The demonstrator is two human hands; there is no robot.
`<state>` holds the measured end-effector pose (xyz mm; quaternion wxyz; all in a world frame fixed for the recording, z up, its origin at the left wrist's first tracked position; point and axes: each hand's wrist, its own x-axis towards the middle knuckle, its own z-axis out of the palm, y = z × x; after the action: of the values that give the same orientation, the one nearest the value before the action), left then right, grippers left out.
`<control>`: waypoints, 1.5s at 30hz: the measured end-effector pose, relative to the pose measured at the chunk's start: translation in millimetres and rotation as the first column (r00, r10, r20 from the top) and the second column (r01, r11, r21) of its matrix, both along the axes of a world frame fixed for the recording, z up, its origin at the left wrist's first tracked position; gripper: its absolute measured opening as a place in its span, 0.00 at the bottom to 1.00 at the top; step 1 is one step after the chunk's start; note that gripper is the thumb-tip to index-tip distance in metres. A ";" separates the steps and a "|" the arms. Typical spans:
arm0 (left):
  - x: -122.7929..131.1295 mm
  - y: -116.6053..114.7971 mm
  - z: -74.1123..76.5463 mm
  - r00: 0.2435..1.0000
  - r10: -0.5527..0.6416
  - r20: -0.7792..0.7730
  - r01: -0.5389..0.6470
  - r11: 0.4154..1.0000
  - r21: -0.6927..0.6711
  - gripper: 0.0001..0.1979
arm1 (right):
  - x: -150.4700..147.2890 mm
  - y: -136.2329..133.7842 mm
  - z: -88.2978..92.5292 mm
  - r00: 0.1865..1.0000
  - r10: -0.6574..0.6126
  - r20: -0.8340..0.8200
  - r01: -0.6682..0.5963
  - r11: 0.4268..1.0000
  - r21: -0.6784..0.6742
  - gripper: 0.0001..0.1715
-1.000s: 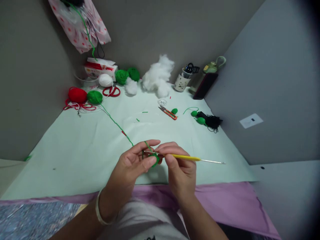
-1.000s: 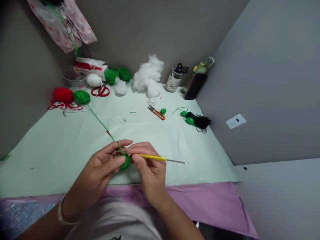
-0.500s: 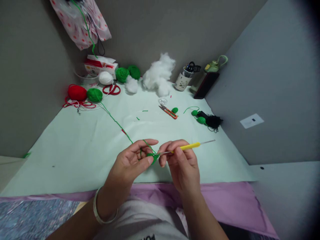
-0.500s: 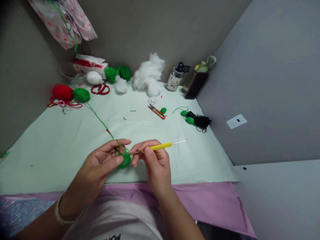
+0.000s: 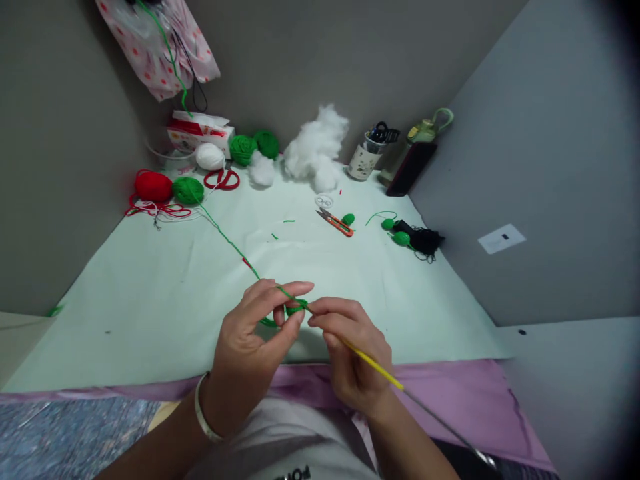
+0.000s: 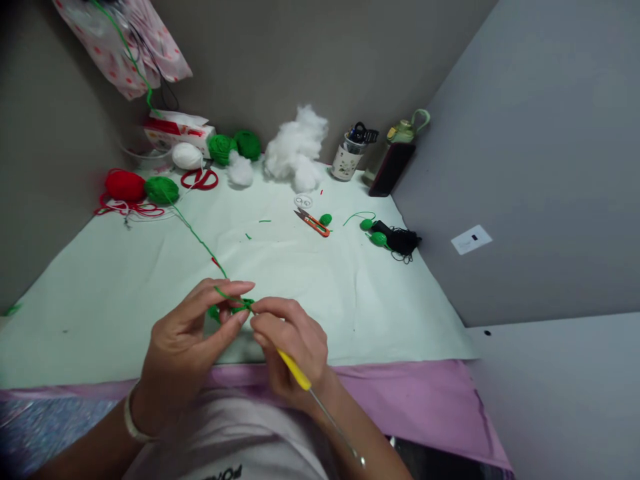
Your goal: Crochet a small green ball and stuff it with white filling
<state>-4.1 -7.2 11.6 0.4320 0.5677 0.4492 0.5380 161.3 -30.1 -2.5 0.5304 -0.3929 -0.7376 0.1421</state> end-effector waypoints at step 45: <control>6.7 5.5 -1.5 0.713 -0.248 0.656 0.586 0.725 -0.363 0.19 | 1.0 8.4 -4.3 0.752 0.059 -0.656 -0.341 0.887 -0.311 0.09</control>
<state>2.5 -1.7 10.2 0.8026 0.3235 0.2871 0.4109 162.4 -21.7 -6.8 0.6318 -0.3417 -0.5086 0.4748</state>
